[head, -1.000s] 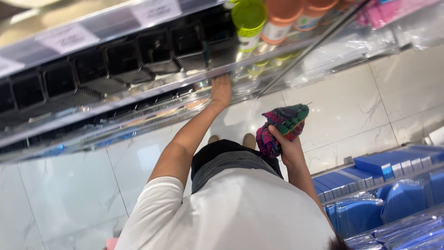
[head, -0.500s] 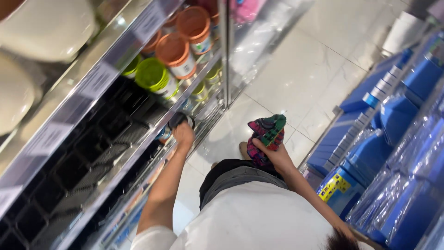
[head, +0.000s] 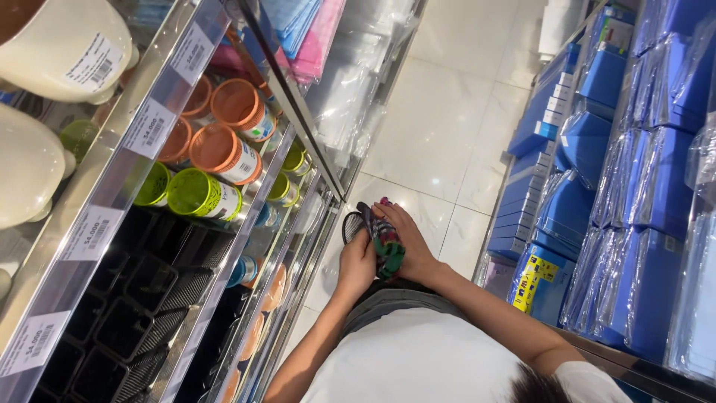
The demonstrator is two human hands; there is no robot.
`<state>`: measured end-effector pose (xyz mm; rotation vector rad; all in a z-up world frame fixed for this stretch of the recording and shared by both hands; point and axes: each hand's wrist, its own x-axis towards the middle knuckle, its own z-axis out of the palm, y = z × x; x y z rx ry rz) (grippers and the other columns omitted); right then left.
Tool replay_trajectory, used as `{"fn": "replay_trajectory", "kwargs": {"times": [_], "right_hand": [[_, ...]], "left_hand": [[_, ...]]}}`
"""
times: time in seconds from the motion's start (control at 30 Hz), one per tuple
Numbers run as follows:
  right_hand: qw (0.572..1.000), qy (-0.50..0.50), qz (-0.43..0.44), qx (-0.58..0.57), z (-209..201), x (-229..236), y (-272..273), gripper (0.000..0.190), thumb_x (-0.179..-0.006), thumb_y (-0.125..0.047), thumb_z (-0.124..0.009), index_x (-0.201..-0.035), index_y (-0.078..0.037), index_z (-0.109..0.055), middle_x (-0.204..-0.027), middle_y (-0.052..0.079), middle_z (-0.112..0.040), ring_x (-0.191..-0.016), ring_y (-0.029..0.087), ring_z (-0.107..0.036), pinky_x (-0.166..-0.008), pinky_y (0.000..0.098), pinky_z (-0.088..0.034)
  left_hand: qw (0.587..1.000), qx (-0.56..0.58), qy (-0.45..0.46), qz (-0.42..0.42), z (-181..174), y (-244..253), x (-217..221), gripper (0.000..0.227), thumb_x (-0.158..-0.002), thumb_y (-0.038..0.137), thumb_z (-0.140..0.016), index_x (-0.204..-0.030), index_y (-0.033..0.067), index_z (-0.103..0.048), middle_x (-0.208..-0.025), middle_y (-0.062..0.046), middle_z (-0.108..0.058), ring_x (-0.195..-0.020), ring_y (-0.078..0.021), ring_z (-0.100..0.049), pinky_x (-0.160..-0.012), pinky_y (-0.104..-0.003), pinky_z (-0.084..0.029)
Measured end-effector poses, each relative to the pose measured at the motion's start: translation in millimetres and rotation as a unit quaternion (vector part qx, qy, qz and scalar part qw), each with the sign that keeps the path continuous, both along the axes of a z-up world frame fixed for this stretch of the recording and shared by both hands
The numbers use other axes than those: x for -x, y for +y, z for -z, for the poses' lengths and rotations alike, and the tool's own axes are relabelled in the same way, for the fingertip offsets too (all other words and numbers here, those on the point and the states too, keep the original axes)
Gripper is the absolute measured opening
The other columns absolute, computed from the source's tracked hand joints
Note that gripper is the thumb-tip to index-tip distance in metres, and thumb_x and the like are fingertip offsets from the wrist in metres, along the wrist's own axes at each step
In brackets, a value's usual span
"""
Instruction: Wiping stationery items and organizing folders and clear books on library shelves.
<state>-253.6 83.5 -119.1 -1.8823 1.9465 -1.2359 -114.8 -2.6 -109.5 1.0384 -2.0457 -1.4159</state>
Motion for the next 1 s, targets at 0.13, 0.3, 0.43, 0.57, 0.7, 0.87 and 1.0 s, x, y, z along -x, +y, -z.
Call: {"fn": "replay_trajectory", "kwargs": {"times": [0.13,0.3,0.43,0.57,0.7,0.87,1.0], "right_hand": [[0.983,-0.169,-0.069,-0.027,-6.3,23.5,-3.6,0.100,-0.063,-0.015,-0.088,-0.152,-0.003,-0.043,-0.152,0.020,-0.046,-0.145,0.034,-0.043,-0.119,0.0410,-0.035],[0.904,-0.273,-0.141,-0.296,27.8,53.9,-5.3,0.064,-0.073,-0.033,-0.093,-0.127,-0.006,-0.069,-0.123,0.008,-0.076,-0.110,0.016,-0.068,-0.100,0.0308,-0.055],[0.910,-0.279,-0.115,-0.283,6.2,31.9,-3.1,0.070,-0.069,-0.028,-0.094,-0.129,-0.008,-0.066,-0.127,0.011,-0.073,-0.116,0.022,-0.067,-0.104,0.0320,-0.052],[0.992,-0.100,-0.071,-0.011,-52.0,0.3,-6.9,0.095,-0.060,-0.018,-0.090,-0.144,-0.001,-0.048,-0.148,0.021,-0.048,-0.137,0.039,-0.047,-0.115,0.0483,-0.036],[0.997,0.009,-0.064,0.034,-47.1,-2.4,-7.6,0.080,-0.073,-0.011,-0.085,-0.146,-0.005,-0.053,-0.152,0.016,-0.053,-0.142,0.041,-0.048,-0.120,0.0502,-0.041],[0.992,-0.046,-0.119,-0.021,-20.4,1.5,3.4,0.061,-0.076,-0.010,-0.083,-0.132,-0.006,-0.060,-0.137,0.015,-0.063,-0.132,0.037,-0.060,-0.111,0.0457,-0.051],[0.970,-0.234,-0.042,-0.056,-31.7,-4.8,19.3,0.070,-0.066,-0.014,-0.085,-0.129,0.000,-0.058,-0.124,0.015,-0.066,-0.114,0.030,-0.066,-0.097,0.0431,-0.053]], "left_hand": [[0.998,0.018,-0.027,0.057,-51.4,-9.4,-8.2,0.014,-0.097,0.014,-0.058,-0.094,0.0002,-0.060,-0.085,-0.022,-0.068,-0.081,-0.0434,-0.067,-0.067,-0.049,-0.050],[0.968,0.101,-0.036,0.227,-85.0,-26.3,-17.3,0.019,-0.098,0.018,-0.061,-0.090,-0.0001,-0.058,-0.081,-0.022,-0.065,-0.080,-0.0455,-0.062,-0.066,-0.052,-0.046],[0.961,0.085,-0.055,0.259,-77.6,-31.8,-13.4,0.018,-0.096,0.017,-0.061,-0.089,0.0000,-0.060,-0.078,-0.021,-0.065,-0.076,-0.0436,-0.062,-0.064,-0.050,-0.047],[0.995,-0.050,-0.049,0.069,-12.5,-35.5,-12.7,0.015,-0.095,0.013,-0.058,-0.099,0.0009,-0.067,-0.082,-0.015,-0.071,-0.076,-0.0270,-0.067,-0.070,-0.038,-0.052],[0.924,-0.326,0.197,-0.042,23.3,-42.3,-14.8,0.027,-0.095,0.006,-0.059,-0.120,0.0029,-0.070,-0.106,-0.006,-0.075,-0.092,-0.0127,-0.067,-0.080,-0.026,-0.052],[0.859,-0.377,0.313,-0.150,20.3,-65.5,-27.5,0.024,-0.108,0.013,-0.054,-0.120,-0.0038,-0.066,-0.113,-0.013,-0.073,-0.099,-0.0199,-0.069,-0.089,-0.034,-0.053],[0.779,-0.383,0.463,-0.178,-26.7,-75.5,-37.1,0.026,-0.103,0.013,-0.055,-0.123,-0.0024,-0.062,-0.128,-0.015,-0.070,-0.117,-0.0239,-0.069,-0.107,-0.044,-0.052]]}}
